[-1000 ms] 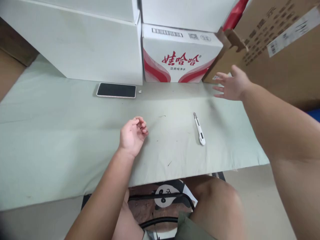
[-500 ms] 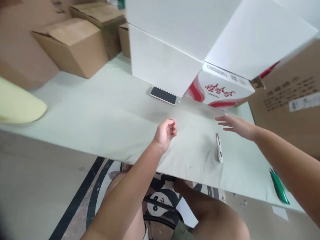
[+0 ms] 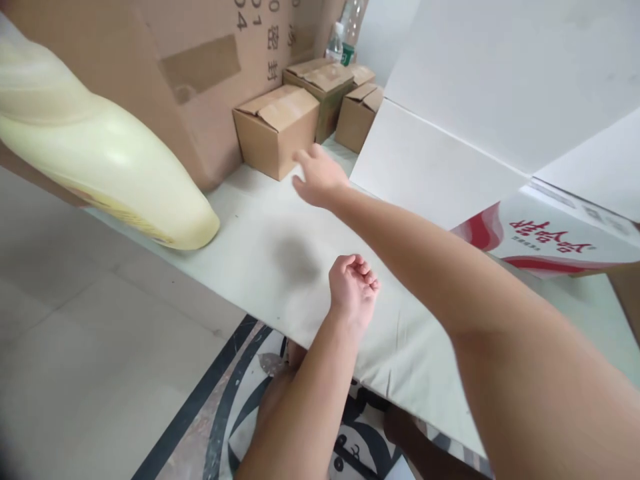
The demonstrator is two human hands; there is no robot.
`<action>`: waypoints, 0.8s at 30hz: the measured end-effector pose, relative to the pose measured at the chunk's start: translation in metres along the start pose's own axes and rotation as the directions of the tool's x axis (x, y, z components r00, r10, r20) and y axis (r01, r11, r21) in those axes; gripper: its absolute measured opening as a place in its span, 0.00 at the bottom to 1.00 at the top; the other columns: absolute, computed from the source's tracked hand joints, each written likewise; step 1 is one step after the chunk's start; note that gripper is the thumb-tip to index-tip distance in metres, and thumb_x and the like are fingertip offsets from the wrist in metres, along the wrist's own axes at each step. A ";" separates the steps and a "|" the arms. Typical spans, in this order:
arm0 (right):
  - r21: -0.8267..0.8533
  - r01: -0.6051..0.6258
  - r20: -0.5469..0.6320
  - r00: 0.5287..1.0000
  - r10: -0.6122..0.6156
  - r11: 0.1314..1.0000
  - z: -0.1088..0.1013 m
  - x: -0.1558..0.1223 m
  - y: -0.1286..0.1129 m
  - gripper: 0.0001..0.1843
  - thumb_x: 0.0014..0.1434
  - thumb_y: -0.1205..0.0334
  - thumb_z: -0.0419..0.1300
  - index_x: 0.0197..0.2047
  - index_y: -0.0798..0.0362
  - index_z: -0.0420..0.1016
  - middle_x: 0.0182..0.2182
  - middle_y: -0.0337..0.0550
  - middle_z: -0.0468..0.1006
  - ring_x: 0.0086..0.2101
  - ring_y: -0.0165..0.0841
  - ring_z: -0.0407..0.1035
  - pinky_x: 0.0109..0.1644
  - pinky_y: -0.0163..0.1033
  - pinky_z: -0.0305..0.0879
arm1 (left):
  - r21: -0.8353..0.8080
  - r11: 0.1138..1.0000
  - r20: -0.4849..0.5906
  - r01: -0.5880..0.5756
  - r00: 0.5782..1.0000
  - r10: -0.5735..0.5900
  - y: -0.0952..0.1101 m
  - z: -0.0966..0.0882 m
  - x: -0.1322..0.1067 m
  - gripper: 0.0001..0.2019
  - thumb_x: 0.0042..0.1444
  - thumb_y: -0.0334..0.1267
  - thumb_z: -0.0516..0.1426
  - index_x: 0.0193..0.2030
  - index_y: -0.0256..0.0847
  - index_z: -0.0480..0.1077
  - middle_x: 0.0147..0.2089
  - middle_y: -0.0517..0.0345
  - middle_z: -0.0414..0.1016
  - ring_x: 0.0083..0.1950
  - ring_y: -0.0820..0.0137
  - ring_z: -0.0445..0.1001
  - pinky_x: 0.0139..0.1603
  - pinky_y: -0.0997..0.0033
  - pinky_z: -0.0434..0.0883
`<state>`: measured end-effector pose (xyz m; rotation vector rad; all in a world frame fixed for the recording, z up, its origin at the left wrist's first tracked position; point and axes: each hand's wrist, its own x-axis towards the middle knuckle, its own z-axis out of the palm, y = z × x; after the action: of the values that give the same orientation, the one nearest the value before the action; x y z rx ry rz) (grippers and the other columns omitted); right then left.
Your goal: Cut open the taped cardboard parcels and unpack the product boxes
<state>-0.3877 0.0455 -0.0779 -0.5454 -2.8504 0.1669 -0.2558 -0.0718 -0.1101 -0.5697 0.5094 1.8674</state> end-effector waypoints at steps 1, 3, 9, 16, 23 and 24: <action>-0.023 0.058 -0.016 0.998 -0.059 0.998 0.010 0.018 -0.017 0.27 0.62 0.60 0.54 0.64 0.53 0.69 0.63 0.58 0.69 0.60 0.51 0.68 0.64 0.61 0.65 | -0.015 1.000 0.018 -0.017 1.000 0.017 0.008 -0.001 0.000 0.08 0.53 0.33 0.53 0.25 0.40 0.60 0.23 0.65 0.55 0.21 0.78 0.54 0.27 0.75 0.53; -0.071 0.107 -0.082 0.990 -0.113 0.992 0.026 0.050 -0.043 0.30 0.63 0.58 0.52 0.67 0.53 0.66 0.66 0.56 0.65 0.65 0.52 0.62 0.66 0.64 0.61 | -0.030 0.997 0.042 -0.066 0.997 0.068 0.021 -0.002 0.002 0.09 0.55 0.33 0.52 0.25 0.40 0.58 0.24 0.65 0.53 0.22 0.78 0.53 0.27 0.75 0.52; -0.133 -0.053 -0.188 0.982 0.027 0.990 0.045 0.102 -0.048 0.34 0.56 0.55 0.63 0.65 0.49 0.67 0.68 0.55 0.65 0.69 0.61 0.54 0.70 0.73 0.55 | 0.028 0.974 0.040 -0.223 0.974 0.222 0.036 -0.009 0.008 0.12 0.56 0.32 0.52 0.24 0.41 0.55 0.25 0.64 0.53 0.24 0.77 0.51 0.29 0.73 0.53; -0.227 -0.036 -0.009 0.999 0.035 0.973 0.003 0.027 -0.008 0.34 0.65 0.61 0.51 0.70 0.69 0.58 0.74 0.63 0.55 0.74 0.56 0.49 0.75 0.67 0.45 | 0.286 0.798 0.179 -0.530 0.848 0.499 0.030 -0.016 -0.003 0.11 0.57 0.31 0.53 0.24 0.41 0.57 0.25 0.62 0.53 0.28 0.72 0.54 0.33 0.70 0.55; -0.174 0.004 -0.136 0.990 -0.028 0.985 -0.035 -0.195 0.069 0.32 0.67 0.60 0.52 0.73 0.55 0.61 0.74 0.60 0.60 0.72 0.52 0.58 0.74 0.66 0.55 | 0.543 0.266 0.275 -0.796 0.468 0.840 0.020 -0.021 -0.011 0.06 0.64 0.41 0.51 0.37 0.45 0.65 0.43 0.55 0.66 0.49 0.62 0.67 0.55 0.61 0.65; -0.173 0.020 -0.200 0.978 -0.055 0.985 -0.037 -0.234 0.076 0.32 0.67 0.61 0.53 0.73 0.50 0.61 0.73 0.58 0.62 0.71 0.52 0.60 0.72 0.66 0.58 | 0.562 0.189 0.331 -0.806 0.428 0.841 0.016 -0.021 -0.010 0.07 0.63 0.44 0.52 0.41 0.46 0.66 0.49 0.52 0.67 0.55 0.60 0.67 0.61 0.57 0.64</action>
<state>-0.1401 0.0305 -0.1022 -0.5085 -2.6861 -0.1341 -0.2645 -0.0969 -0.1192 0.2849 1.7375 2.4316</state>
